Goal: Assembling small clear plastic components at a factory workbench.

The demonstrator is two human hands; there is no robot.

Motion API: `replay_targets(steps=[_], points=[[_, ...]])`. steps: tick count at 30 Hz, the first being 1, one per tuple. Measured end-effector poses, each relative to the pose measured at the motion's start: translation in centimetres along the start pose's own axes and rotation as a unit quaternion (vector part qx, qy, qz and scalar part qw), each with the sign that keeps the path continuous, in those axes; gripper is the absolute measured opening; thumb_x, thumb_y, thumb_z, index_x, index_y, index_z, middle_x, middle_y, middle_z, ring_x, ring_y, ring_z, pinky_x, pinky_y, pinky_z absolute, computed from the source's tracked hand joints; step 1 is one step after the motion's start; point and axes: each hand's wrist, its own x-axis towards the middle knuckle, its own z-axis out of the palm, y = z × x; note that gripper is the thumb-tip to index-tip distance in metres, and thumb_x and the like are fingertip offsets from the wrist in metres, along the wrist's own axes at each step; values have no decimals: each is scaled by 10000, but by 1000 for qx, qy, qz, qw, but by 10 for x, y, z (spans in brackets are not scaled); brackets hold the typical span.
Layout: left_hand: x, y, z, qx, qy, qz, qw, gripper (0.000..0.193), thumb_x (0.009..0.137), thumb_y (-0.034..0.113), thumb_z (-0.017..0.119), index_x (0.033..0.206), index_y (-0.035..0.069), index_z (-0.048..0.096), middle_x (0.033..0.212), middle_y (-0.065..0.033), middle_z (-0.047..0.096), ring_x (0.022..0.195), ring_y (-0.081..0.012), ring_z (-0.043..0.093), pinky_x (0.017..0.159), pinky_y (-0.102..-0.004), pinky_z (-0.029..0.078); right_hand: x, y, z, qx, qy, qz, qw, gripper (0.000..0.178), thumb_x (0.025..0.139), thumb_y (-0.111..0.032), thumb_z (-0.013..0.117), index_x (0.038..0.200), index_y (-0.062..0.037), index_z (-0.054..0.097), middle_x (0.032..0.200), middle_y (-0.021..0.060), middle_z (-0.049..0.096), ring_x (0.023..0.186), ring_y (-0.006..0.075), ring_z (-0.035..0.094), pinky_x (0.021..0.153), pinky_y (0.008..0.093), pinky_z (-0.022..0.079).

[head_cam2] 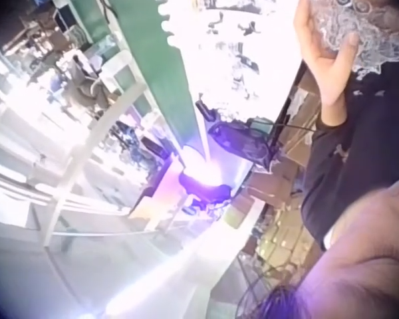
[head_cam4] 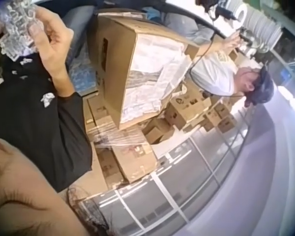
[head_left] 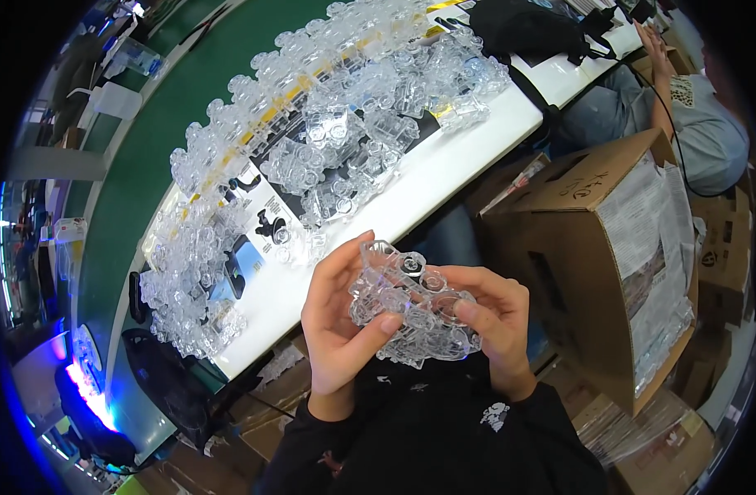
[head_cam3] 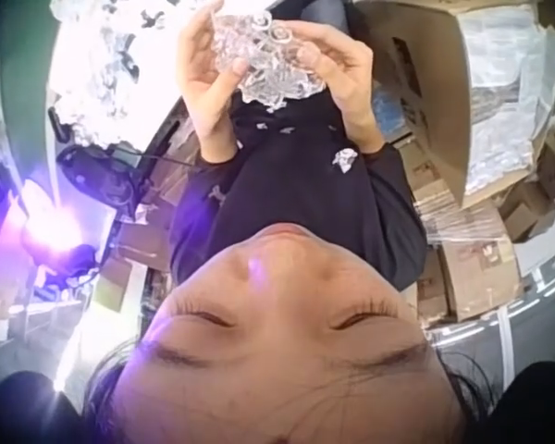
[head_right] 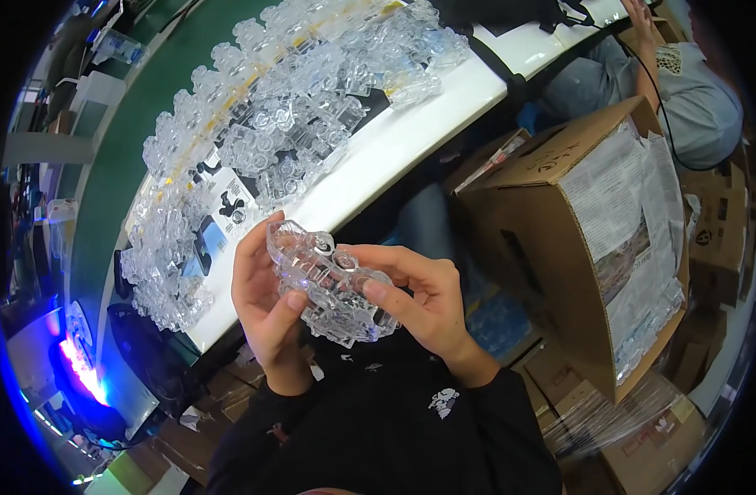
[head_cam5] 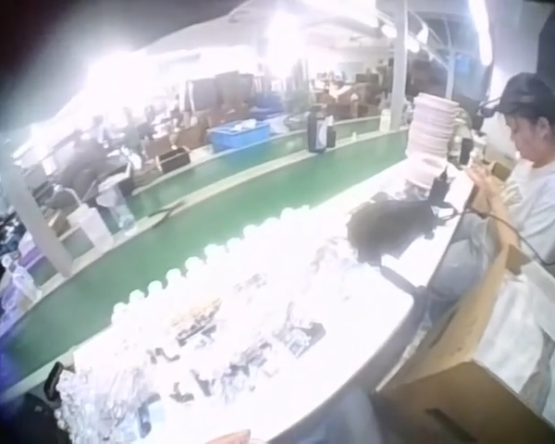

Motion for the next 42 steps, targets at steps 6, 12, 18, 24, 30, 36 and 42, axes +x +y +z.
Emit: replay_targets(steps=[6,12,18,24,30,36,42], points=[[-4,-1,1,-19,8,-17,1000,647,708,-4,662,1266,-60,340,1129,-156,521,1045,-206,514,905,-306,395,-3,-7,7,34,24,51,998,373,812,-119,562,1099,116,521,1019,174,615,878,172,618,738,248,486],[-6,-7,3,25,32,-9,999,633,712,18,670,1257,-43,355,1172,-170,491,1096,-227,483,937,-332,368,-4,-2,9,15,47,26,998,371,810,-119,563,1098,112,522,993,160,625,861,161,618,726,238,483],[0,-6,0,218,-12,188,958,392,705,32,670,1078,-3,558,1214,-220,411,1177,-341,408,991,-412,319,-4,-3,1,-248,45,-159,955,336,751,-28,619,1062,86,562,908,165,650,782,171,649,654,248,521],[3,-12,-1,131,-124,146,973,794,531,322,845,1203,61,514,1374,-278,188,1302,-415,191,1027,-482,233,-12,-8,5,-240,66,-175,953,342,728,-23,645,1042,86,564,908,157,652,754,184,654,640,245,527],[-8,-17,13,210,-92,120,966,914,483,220,878,1273,130,427,1331,-244,239,1245,-430,293,954,-466,352,-14,-6,-2,-169,49,-138,975,380,712,-55,671,1057,57,558,1000,193,618,832,199,636,677,256,516],[-11,-14,17,278,-94,166,941,778,515,184,859,1203,130,498,1297,-240,280,1190,-422,356,905,-444,401,-8,-39,-4,-345,-7,-211,915,217,665,-41,689,879,-30,659,827,110,602,646,162,588,564,228,472],[-16,-21,15,379,-66,221,896,763,509,194,850,1192,178,510,1274,-257,332,1130,-375,399,850,-389,418,-3,-43,9,-342,13,-125,931,163,674,-69,662,832,-26,664,767,57,580,513,54,441,426,172,326]])
